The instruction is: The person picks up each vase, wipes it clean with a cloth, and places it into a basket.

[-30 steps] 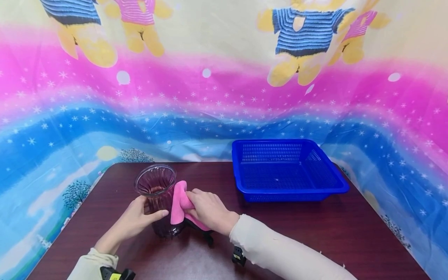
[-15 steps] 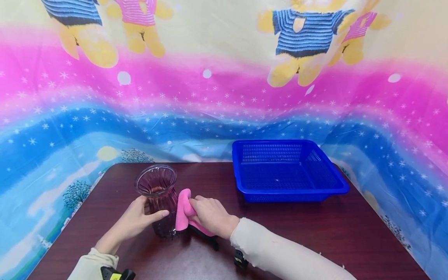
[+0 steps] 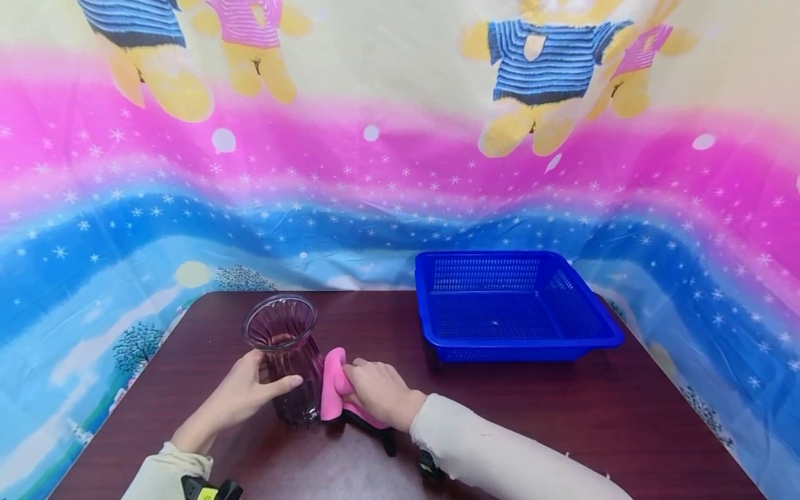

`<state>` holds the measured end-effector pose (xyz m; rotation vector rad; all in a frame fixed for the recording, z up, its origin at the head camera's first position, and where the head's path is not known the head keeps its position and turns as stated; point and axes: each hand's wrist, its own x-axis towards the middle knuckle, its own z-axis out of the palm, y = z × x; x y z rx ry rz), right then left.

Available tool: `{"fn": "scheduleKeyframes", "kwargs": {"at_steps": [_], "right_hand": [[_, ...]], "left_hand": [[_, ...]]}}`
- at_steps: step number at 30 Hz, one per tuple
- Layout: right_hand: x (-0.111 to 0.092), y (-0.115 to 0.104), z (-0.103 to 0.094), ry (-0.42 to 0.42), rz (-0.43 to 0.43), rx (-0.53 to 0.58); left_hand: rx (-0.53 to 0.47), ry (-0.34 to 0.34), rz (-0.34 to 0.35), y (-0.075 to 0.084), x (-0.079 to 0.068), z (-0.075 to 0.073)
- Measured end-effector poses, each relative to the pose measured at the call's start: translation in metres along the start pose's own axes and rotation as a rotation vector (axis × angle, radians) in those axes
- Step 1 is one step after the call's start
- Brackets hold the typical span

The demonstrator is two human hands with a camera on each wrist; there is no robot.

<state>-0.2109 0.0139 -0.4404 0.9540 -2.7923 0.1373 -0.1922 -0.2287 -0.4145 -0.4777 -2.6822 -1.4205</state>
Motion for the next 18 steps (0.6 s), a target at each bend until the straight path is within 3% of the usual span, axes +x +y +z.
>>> {"fn": "scheduleKeyframes", "kwargs": {"at_steps": [8,18], "right_hand": [[0.0017,0.0005,0.0083,-0.026,-0.003,0.021],[0.0018,0.0024,0.01,-0.072,0.014,0.055]], "left_hand": [[0.027,0.006,-0.038,0.004,-0.0012,-0.0016],[0.058,0.006,-0.034,0.0032,-0.0002,-0.0007]]}}
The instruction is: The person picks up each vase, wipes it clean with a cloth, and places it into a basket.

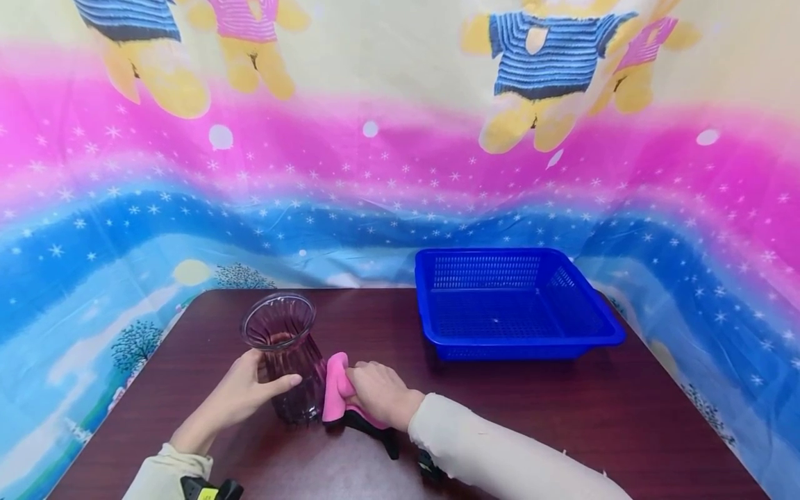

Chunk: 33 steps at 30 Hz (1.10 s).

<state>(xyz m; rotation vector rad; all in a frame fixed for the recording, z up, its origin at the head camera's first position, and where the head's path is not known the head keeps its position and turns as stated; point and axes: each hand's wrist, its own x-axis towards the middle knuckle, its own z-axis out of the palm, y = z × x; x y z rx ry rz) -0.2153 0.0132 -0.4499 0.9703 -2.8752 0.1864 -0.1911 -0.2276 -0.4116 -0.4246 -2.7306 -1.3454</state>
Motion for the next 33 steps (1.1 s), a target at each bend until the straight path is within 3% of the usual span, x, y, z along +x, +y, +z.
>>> {"fn": "scheduleKeyframes", "kwargs": {"at_steps": [18,26,33], "right_hand": [[0.002,0.002,-0.001,0.008,-0.006,0.026],[0.002,0.001,-0.001,0.001,-0.005,0.007],[0.004,0.002,0.0,-0.01,0.005,0.009]], "left_hand": [[0.014,0.0,-0.013,-0.003,0.0,0.002],[0.101,0.062,0.0,-0.002,-0.004,0.006],[0.092,0.117,-0.002,0.004,-0.006,0.012]]}}
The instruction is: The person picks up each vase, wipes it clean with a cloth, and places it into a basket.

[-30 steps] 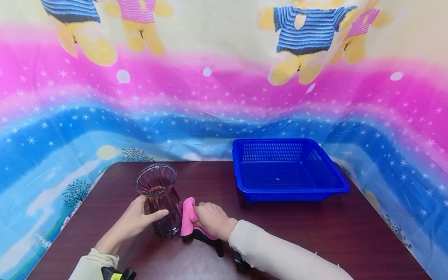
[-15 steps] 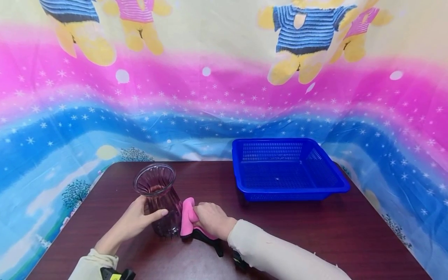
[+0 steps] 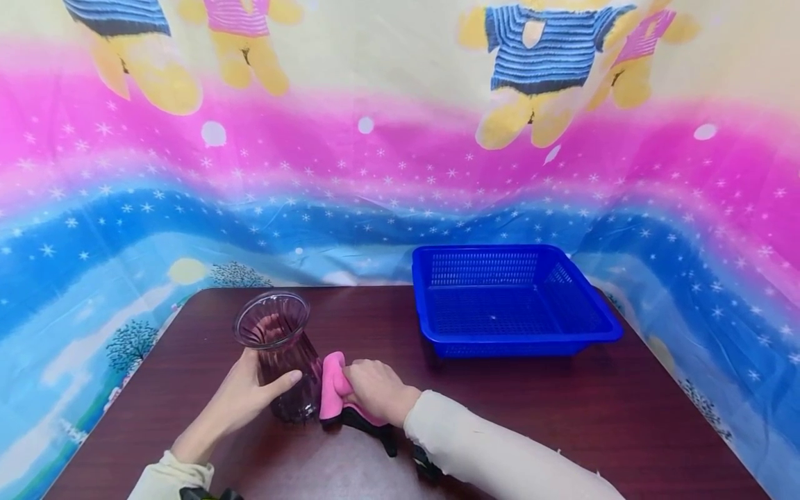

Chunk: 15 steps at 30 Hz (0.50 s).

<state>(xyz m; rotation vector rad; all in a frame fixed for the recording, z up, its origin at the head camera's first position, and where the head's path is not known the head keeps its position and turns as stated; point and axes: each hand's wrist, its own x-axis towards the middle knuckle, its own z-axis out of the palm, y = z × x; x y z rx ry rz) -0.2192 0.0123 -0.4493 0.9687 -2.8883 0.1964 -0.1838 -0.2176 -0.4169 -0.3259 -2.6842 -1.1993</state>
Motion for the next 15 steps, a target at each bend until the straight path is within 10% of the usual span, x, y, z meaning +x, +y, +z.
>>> {"fn": "scheduleKeyframes", "kwargs": {"at_steps": [15], "right_hand": [[0.0,0.001,0.0,-0.007,0.007,-0.003]], "left_hand": [[0.007,0.316,-0.136,0.029,-0.008,0.016]]}}
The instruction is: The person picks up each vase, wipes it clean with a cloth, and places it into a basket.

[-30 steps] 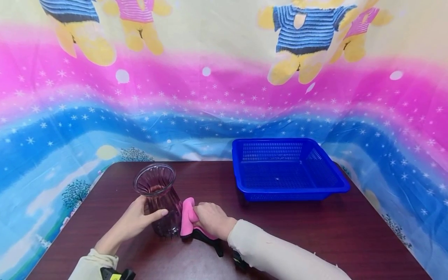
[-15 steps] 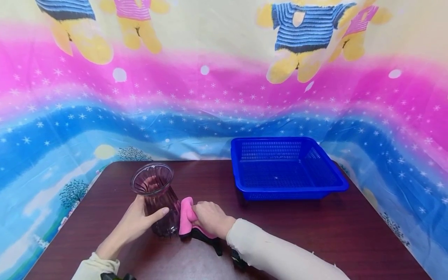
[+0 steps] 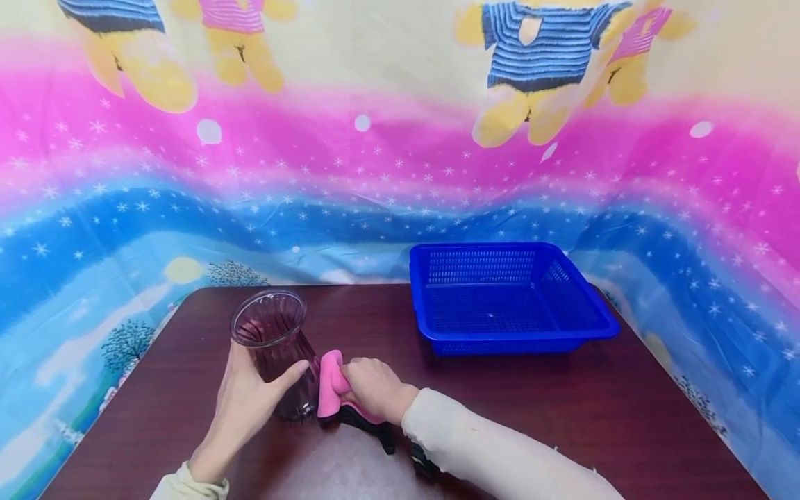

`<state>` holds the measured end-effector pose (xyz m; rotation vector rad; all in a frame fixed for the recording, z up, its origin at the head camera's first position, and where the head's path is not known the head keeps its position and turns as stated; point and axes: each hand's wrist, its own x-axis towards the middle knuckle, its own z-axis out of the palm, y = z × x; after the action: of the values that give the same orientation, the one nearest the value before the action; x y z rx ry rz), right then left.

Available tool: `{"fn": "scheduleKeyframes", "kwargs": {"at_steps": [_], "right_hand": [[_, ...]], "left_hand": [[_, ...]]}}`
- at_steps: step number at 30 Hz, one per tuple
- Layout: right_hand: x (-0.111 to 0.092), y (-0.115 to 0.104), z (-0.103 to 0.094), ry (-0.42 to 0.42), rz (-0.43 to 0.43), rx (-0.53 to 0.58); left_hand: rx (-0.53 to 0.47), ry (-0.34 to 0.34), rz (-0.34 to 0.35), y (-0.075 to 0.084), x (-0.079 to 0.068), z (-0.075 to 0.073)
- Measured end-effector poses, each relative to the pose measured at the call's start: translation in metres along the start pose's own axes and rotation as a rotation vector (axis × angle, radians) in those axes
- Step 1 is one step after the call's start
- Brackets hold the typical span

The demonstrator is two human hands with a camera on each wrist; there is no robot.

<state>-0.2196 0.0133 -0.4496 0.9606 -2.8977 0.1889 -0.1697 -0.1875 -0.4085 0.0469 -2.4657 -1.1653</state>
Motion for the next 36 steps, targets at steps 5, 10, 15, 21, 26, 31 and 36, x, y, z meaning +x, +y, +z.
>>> {"fn": "scheduleKeyframes", "kwargs": {"at_steps": [5,10,15,21,26,31,36], "right_hand": [[0.001,0.0,0.0,-0.01,0.002,-0.011],[0.001,0.001,0.0,-0.016,0.0,-0.007],[0.001,0.001,-0.001,-0.015,-0.005,0.004],[0.002,0.0,-0.001,-0.011,-0.008,-0.004],[0.003,0.0,0.0,0.002,-0.019,-0.027],[0.003,0.001,0.0,-0.002,-0.013,-0.032],[0.002,0.001,0.001,-0.008,-0.013,-0.019]], "left_hand": [[0.055,0.019,-0.042,0.008,-0.003,0.002],[0.089,0.031,-0.053,0.009,-0.003,0.003],[0.111,0.038,-0.04,0.008,-0.001,0.002],[0.155,0.005,-0.016,0.008,0.003,-0.005],[0.197,-0.056,-0.002,0.008,0.01,-0.015],[0.185,-0.076,0.044,0.005,0.016,-0.019],[0.158,-0.119,0.086,-0.001,0.021,-0.019]]}}
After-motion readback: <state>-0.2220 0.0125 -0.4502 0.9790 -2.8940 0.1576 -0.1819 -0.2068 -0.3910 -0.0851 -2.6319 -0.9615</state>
